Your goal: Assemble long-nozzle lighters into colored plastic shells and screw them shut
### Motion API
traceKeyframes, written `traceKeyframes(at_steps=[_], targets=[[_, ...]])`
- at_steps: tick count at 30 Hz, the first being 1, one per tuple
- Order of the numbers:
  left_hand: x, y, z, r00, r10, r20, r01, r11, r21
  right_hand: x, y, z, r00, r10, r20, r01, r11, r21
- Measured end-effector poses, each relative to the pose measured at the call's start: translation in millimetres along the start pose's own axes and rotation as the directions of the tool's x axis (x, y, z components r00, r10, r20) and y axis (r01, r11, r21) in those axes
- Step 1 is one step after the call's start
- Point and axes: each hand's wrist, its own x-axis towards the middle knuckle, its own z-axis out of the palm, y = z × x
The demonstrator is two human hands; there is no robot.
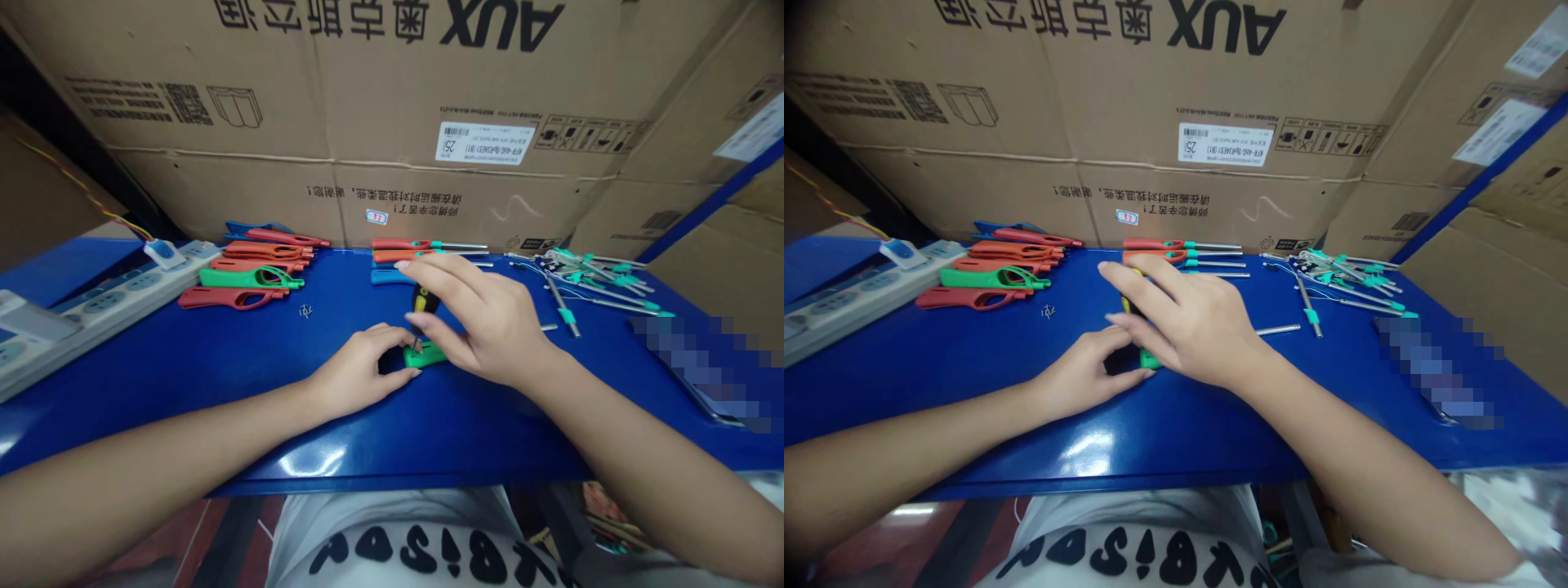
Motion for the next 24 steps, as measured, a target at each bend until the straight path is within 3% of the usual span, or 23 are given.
traceKeyframes(at_steps=[3,5,8,11,13,17,21,24], targets=[[0.2,0.4,-0.9,1.0,-0.012,0.025,0.012,1.0,0.003,1.2,1.8,1.0,0.998,0.058,0.036,-0.064,0.972,0.225],[-0.1,0.4,-1.1,0.999,-0.016,0.031,0.016,1.0,-0.001,1.2,4.0,1.8,0.996,0.094,-0.001,-0.091,0.958,0.271],[-0.6,0.4,-0.9,1.0,-0.011,0.021,0.011,1.0,-0.004,-0.5,6.8,1.5,0.994,0.08,-0.078,-0.072,0.993,0.096],[-0.5,0.6,-0.9,1.0,-0.009,0.017,0.009,1.0,-0.002,-2.2,7.2,0.3,0.999,-0.001,-0.045,-0.002,0.998,-0.057],[-0.3,0.8,-1.3,1.0,-0.013,0.022,0.013,1.0,-0.004,-1.9,6.6,0.2,1.0,-0.005,-0.018,0.006,1.0,0.027],[-0.4,1.1,-1.7,0.999,-0.024,0.034,0.024,1.0,-0.007,1.5,7.3,1.7,0.993,0.114,-0.011,-0.105,0.945,0.308],[-0.6,0.8,-1.0,0.999,-0.02,0.027,0.02,1.0,-0.008,2.7,9.6,1.1,0.988,0.09,-0.128,-0.065,0.98,0.19],[-0.6,0.6,-0.6,1.0,-0.02,0.022,0.02,1.0,-0.004,1.5,8.0,-0.1,0.993,0.032,-0.116,-0.024,0.997,0.074]])
